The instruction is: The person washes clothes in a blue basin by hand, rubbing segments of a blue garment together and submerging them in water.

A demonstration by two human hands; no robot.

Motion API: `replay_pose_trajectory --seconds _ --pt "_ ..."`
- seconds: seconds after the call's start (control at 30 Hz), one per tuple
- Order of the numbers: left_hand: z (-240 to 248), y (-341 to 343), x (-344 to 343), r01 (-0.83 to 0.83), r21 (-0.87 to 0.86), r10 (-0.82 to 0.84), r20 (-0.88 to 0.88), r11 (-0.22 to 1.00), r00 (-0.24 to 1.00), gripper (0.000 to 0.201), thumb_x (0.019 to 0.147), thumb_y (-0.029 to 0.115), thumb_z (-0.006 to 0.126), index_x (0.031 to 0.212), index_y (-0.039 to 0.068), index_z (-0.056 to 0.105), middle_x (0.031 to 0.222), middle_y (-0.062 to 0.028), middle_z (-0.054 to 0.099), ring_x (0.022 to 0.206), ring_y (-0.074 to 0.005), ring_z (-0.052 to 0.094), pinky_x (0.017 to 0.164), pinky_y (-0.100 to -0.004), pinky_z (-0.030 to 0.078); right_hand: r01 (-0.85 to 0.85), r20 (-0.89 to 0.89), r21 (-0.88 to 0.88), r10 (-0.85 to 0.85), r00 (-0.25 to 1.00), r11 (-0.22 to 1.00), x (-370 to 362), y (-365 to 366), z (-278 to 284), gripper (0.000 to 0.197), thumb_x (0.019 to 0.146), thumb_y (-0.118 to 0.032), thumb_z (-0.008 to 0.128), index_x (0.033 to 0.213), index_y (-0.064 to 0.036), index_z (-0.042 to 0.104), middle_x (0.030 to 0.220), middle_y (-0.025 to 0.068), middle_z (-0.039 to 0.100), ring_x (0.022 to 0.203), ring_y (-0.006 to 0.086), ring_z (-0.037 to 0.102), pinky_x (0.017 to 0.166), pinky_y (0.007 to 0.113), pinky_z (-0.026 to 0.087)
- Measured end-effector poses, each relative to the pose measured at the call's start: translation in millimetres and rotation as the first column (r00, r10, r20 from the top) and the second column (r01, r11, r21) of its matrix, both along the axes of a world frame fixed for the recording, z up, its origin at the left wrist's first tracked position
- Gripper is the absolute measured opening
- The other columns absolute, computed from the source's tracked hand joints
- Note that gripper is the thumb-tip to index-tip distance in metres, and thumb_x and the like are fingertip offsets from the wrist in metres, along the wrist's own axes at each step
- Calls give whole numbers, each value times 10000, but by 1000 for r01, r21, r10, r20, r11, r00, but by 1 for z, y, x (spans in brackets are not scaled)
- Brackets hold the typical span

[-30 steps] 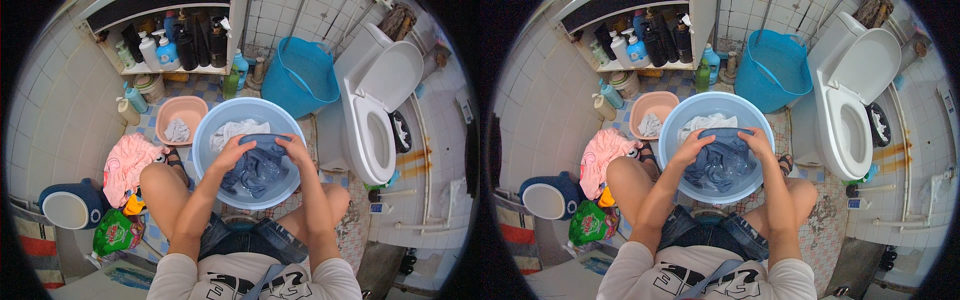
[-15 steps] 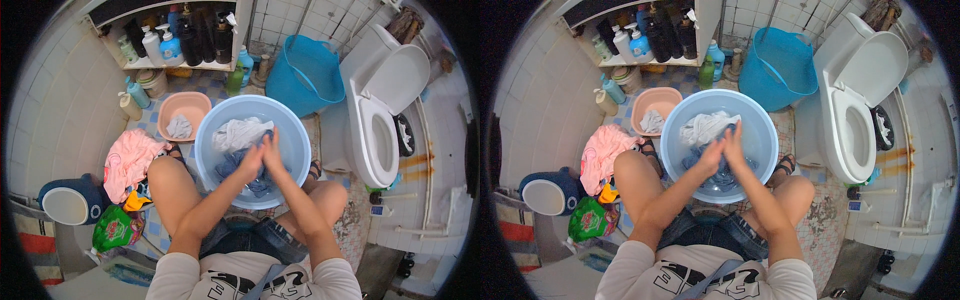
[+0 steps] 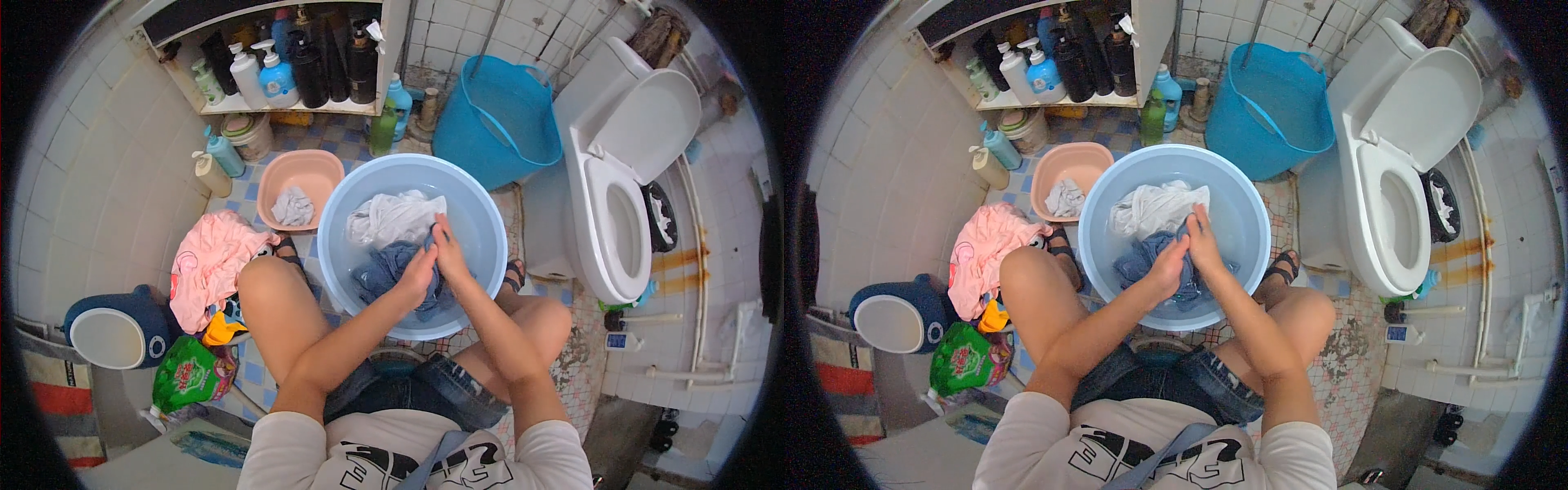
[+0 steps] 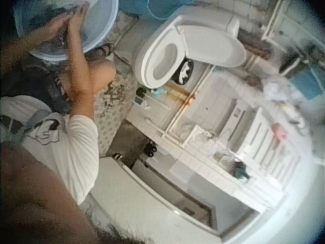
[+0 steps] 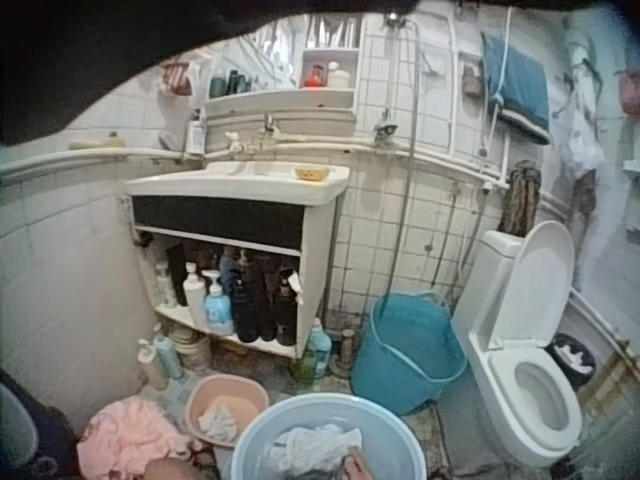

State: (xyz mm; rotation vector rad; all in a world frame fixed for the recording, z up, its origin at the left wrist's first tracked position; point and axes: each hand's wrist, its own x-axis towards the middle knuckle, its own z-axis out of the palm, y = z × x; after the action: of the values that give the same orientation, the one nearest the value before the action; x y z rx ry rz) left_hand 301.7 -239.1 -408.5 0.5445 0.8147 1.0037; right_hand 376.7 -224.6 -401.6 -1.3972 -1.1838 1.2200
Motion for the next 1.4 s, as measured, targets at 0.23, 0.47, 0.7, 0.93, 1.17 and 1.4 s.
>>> replay_pose_trajectory --seconds 0.23,0.47,0.7,0.93,1.17,1.4 --pt "-20 58 -46 -324 7 323 -83 946 943 378 882 376 409 1112 87 491 1039 -55 520 927 -183 477 852 -336 380 -324 199 174 289 936 930 -49 -46 20 564 920 -287 324 1327 54 135 1409 198 70 1315 266 53 1053 329 68" --pt "1 4 -9 11 -57 -9 32 998 999 450 867 318 465 1227 54 415 1210 -61 466 1104 -179 421 940 -313 311 63 -183 -106 -82 980 992 2 6 5 564 903 -379 346 1335 -33 233 1342 187 292 1232 257 289 1002 310 227" --pt "-29 58 -52 -159 -201 107 -248 967 963 372 875 394 400 1036 80 520 947 -59 559 892 -181 507 814 -326 397 -287 252 143 246 936 947 -51 -48 3 550 918 -288 336 1339 12 150 1412 175 99 1307 301 93 1054 359 76" --pt "22 2 -3 -45 -166 43 -19 985 999 377 891 293 395 1151 30 469 1122 -70 517 1036 -186 461 912 -322 340 29 -5 -56 -29 1000 998 9 4 -14 585 908 -400 299 1311 20 249 1395 182 170 1304 266 128 1046 310 127" --pt "-46 64 -56 -147 -379 97 -147 914 984 365 877 415 396 956 87 534 896 -48 548 817 -198 510 745 -341 425 -321 192 133 293 937 938 -47 -41 5 571 917 -346 313 1330 25 177 1408 178 119 1306 284 103 1054 343 91" --pt "21 4 -14 42 -168 -23 116 985 993 425 902 317 386 1221 37 404 1208 -85 466 1090 -196 441 947 -326 318 104 -40 -38 -105 994 994 -2 4 5 549 910 -398 315 1318 -33 278 1338 148 314 1236 259 285 1019 311 202"
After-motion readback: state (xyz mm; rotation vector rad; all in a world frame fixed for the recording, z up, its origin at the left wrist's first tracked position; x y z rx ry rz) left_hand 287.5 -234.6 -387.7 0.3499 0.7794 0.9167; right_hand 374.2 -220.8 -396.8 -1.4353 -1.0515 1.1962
